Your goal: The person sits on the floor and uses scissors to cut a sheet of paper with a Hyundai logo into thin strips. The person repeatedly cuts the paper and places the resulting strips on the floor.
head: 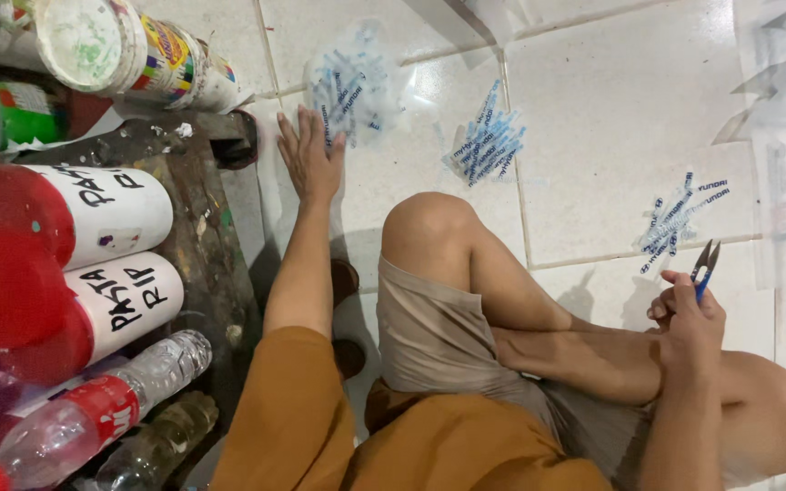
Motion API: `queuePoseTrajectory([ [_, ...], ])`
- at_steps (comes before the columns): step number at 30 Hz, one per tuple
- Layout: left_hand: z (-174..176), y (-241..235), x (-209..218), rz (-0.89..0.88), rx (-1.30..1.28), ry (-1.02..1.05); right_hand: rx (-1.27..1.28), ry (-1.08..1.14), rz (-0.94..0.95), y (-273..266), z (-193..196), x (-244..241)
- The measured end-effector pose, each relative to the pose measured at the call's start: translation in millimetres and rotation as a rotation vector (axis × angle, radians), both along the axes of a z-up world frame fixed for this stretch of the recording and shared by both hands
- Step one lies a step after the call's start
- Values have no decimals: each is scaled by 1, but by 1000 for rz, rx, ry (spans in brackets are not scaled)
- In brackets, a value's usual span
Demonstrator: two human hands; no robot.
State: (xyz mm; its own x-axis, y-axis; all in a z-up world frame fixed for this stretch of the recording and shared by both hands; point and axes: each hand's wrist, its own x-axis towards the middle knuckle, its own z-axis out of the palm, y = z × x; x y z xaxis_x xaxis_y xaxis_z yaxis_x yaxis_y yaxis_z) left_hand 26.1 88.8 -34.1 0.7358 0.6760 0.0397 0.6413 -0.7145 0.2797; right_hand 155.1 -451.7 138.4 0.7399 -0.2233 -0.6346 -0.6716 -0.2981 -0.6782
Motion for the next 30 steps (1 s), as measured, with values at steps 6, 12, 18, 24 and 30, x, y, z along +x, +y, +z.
queuePoseTrajectory([
  [6, -18, -2, -6, 18, 97, -229, 93, -95, 28, -26, -35, 1],
  [12, 43, -42, 1, 23, 8, -647, -28, -254, 292, 2, -1, -10],
  [18, 196, -158, 22, -278, -175, -907, 327, -484, 484, 78, 61, -33],
  [24, 248, -260, 46, -664, -120, -995, 457, -571, 341, 121, 80, -54],
  [30, 258, -306, 29, -553, -590, -1116, 635, -533, -71, 39, 87, -49],
])
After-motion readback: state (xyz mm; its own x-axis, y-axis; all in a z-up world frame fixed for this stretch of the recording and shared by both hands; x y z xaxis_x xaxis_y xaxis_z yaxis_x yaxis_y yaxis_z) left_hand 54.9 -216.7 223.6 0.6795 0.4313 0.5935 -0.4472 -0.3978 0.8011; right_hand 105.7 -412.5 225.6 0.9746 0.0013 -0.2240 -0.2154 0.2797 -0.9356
